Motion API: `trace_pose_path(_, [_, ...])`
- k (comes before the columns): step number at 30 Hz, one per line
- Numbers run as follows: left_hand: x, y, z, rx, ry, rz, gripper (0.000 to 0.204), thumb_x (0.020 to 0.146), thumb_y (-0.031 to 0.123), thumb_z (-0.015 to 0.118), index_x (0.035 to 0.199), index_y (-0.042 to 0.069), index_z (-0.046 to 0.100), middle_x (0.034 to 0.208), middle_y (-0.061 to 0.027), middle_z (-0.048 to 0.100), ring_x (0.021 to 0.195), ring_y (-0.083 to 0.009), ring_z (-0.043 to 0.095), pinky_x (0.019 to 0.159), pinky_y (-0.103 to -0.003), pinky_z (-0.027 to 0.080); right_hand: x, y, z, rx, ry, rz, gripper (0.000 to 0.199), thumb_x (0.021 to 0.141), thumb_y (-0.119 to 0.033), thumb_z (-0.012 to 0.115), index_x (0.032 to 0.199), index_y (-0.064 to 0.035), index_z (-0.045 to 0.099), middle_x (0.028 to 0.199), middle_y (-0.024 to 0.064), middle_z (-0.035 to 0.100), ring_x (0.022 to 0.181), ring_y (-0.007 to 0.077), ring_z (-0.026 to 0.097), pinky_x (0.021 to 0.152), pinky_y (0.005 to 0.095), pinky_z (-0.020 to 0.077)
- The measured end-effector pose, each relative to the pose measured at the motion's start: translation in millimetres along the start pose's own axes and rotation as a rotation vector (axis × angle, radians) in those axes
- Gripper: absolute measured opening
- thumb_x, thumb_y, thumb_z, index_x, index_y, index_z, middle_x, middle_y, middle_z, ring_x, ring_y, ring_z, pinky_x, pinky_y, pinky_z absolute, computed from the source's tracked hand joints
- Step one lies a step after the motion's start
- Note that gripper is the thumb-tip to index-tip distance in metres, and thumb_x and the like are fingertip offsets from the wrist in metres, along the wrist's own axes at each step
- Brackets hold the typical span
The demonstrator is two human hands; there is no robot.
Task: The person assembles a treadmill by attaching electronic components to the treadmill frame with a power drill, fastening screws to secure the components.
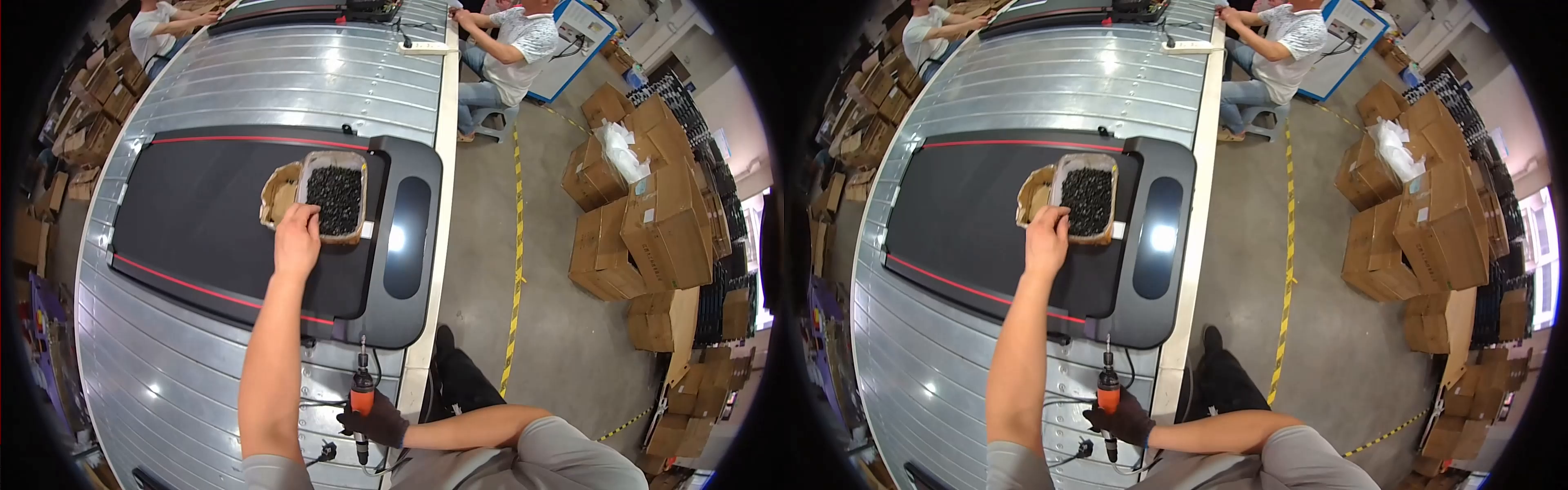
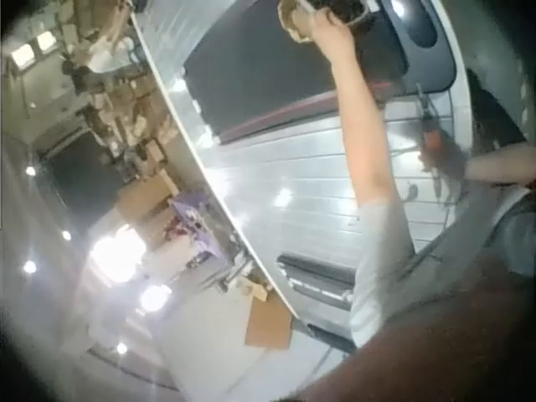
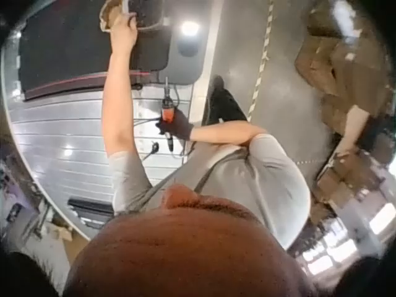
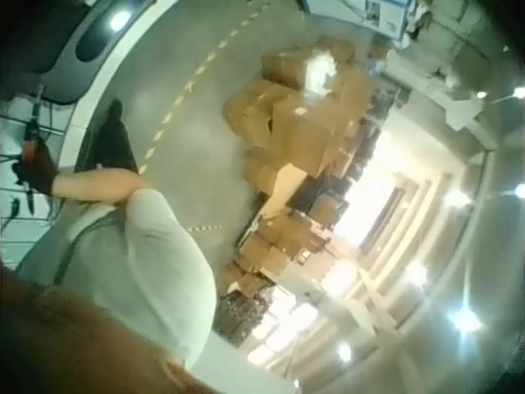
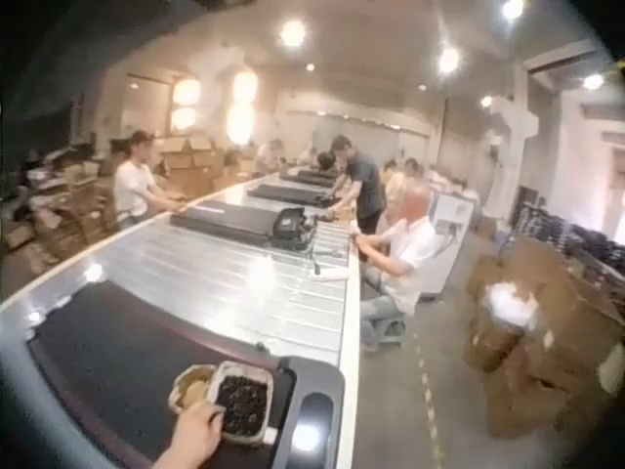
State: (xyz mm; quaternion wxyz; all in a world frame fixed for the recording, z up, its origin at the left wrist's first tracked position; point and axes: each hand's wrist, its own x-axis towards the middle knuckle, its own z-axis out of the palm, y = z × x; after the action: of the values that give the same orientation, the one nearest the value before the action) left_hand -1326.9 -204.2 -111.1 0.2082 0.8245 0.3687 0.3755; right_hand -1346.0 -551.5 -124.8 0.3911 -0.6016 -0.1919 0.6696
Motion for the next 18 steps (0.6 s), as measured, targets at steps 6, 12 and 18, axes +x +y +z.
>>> trace_pose_path(6, [83, 36, 26, 0.305, -0.443, -0.073, 0.012, 0.082, 0.007, 0.073, 0.094, 0.004, 0.070, 0.096, -0.0175, 0.067, 0.093, -0.0379, 0.066, 0.082, -0.047, 0.053, -47, -119, -111, -0.269, 0.102, -0.235, 0.038, 0.078, -0.025, 0.084, 0.095, -0.0062, 0.057, 0.080, 0.0051, 0.066, 0.074, 0.0169, 0.065, 0.070, 0.0351, 0.0538])
trace_pose_path(12, [110, 76, 74, 0.421, -0.499, -0.051, 0.006, 0.088, 0.007, 0.065, 0.092, 0.004, 0.062, 0.102, -0.0164, 0.064, 0.095, -0.0399, 0.066, 0.081, -0.052, 0.054, -65, -146, -255, -0.386, 0.202, -0.466, 0.038, 0.076, -0.026, 0.085, 0.094, -0.0092, 0.057, 0.080, 0.0040, 0.064, 0.077, 0.0183, 0.063, 0.074, 0.0362, 0.0520])
trace_pose_path(18, [116, 119, 107, 0.469, -0.481, -0.080, 0.005, 0.087, 0.002, 0.061, 0.092, 0.000, 0.060, 0.104, -0.0203, 0.063, 0.094, -0.0428, 0.065, 0.081, -0.053, 0.054, -107, -177, -382, -0.906, 0.417, -0.637, 0.042, 0.074, -0.027, 0.085, 0.095, -0.0060, 0.056, 0.075, 0.0047, 0.063, 0.074, 0.0207, 0.064, 0.073, 0.0353, 0.0531])
